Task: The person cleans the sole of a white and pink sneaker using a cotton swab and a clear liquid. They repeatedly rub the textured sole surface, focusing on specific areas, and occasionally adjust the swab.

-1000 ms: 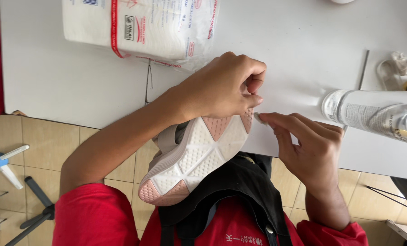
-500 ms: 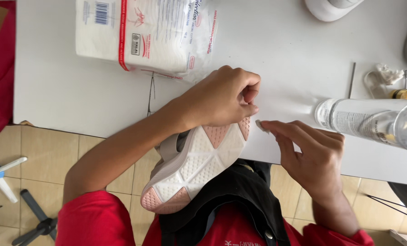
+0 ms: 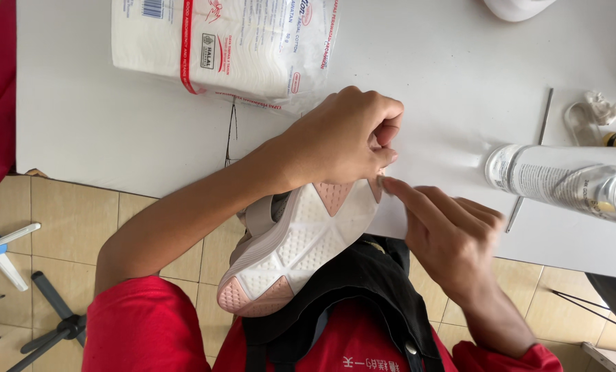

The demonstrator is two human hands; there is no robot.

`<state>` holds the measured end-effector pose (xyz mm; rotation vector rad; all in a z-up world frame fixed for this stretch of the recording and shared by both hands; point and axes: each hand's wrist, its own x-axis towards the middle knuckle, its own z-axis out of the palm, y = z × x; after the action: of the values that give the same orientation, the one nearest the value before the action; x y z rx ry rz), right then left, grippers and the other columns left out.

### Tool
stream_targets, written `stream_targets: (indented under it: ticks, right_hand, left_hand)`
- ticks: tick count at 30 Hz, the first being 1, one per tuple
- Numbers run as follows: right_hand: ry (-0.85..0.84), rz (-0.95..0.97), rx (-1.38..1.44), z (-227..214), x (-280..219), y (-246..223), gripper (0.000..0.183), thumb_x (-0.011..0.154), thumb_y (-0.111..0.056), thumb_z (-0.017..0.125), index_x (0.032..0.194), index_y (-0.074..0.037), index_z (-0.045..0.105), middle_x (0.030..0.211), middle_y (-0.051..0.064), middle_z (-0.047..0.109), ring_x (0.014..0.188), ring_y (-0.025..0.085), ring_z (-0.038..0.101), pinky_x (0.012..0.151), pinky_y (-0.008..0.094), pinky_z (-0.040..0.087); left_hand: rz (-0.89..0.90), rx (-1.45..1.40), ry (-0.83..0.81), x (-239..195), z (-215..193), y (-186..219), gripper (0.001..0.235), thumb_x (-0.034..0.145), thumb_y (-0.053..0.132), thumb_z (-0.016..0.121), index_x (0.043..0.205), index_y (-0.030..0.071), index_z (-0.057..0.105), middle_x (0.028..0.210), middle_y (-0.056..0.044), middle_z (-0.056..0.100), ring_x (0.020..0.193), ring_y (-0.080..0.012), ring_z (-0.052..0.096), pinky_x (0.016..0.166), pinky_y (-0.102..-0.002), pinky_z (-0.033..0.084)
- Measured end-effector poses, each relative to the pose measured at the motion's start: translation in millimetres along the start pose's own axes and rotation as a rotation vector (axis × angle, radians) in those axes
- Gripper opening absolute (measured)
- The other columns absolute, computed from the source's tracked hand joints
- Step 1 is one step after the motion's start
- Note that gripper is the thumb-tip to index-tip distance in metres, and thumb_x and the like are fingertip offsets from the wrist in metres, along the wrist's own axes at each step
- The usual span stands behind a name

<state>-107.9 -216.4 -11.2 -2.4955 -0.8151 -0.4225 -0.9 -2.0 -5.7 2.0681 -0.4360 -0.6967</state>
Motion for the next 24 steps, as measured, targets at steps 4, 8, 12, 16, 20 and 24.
stream_targets:
  ticks: [4,8,12,16,20,24]
  right_hand:
    - [-0.097,0.095,0.006,-13.9,-2.1,8.2,0.033,0.108,0.010,0.079,0.115,-0.020,0.091,0.085,-0.007,0.080,0.050,0.007,0.046,0.048,0.029,0.031]
    - [-0.019,0.171,0.196,-9.7,-1.7,4.3,0.024,0.109,0.016,0.075,0.113,-0.004,0.088,0.093,0.007,0.086,0.071,0.012,0.076,0.054,0.025,0.044]
    - [-0.103,0.232,0.239,-4.1,-2.6,8.6,0.028,0.107,0.012,0.072,0.116,-0.010,0.086,0.090,-0.001,0.083,0.055,0.009,0.056,0.054,0.026,0.040]
    - [-0.106,0.238,0.216,-5.2,4.8,0.3,0.026,0.109,0.012,0.072,0.117,-0.009,0.085,0.092,0.000,0.084,0.063,0.009,0.066,0.056,0.026,0.045]
    - [-0.110,0.036,0.029,-15.5,4.2,4.8,0.032,0.105,0.007,0.083,0.115,-0.022,0.090,0.076,-0.009,0.074,0.050,0.010,0.037,0.048,0.030,0.030]
    - [-0.083,0.143,0.227,-23.1,8.7,15.4,0.020,0.109,0.008,0.083,0.112,-0.011,0.089,0.094,0.002,0.086,0.060,0.006,0.067,0.052,0.027,0.042]
  left_hand:
    - [0.042,-0.008,-0.001,2.7,0.2,-2.5,0.040,0.093,0.012,0.086,0.076,0.017,0.050,0.068,0.005,0.061,0.061,-0.0120,0.054,0.060,-0.033,0.045]
    - [0.035,-0.024,-0.013,-4.9,0.6,-4.5,0.041,0.096,0.011,0.088,0.077,0.016,0.052,0.069,0.004,0.061,0.058,-0.0102,0.053,0.059,-0.031,0.045]
    - [0.030,-0.028,-0.015,-0.3,-0.3,-2.5,0.041,0.097,0.012,0.086,0.077,0.016,0.051,0.069,0.004,0.062,0.057,-0.0100,0.065,0.060,-0.031,0.046]
    - [-0.009,0.009,0.002,0.0,3.3,-1.3,0.038,0.094,0.014,0.084,0.077,0.016,0.050,0.067,0.005,0.061,0.058,-0.0125,0.052,0.059,-0.033,0.044]
    - [-0.001,0.029,0.001,2.4,4.5,-0.4,0.037,0.089,0.011,0.082,0.074,0.017,0.049,0.064,0.006,0.060,0.059,-0.0122,0.053,0.060,-0.032,0.046]
    - [0.015,0.020,0.002,-1.1,3.8,-1.7,0.042,0.093,0.015,0.089,0.075,0.017,0.051,0.068,0.005,0.061,0.060,-0.0121,0.054,0.061,-0.033,0.047]
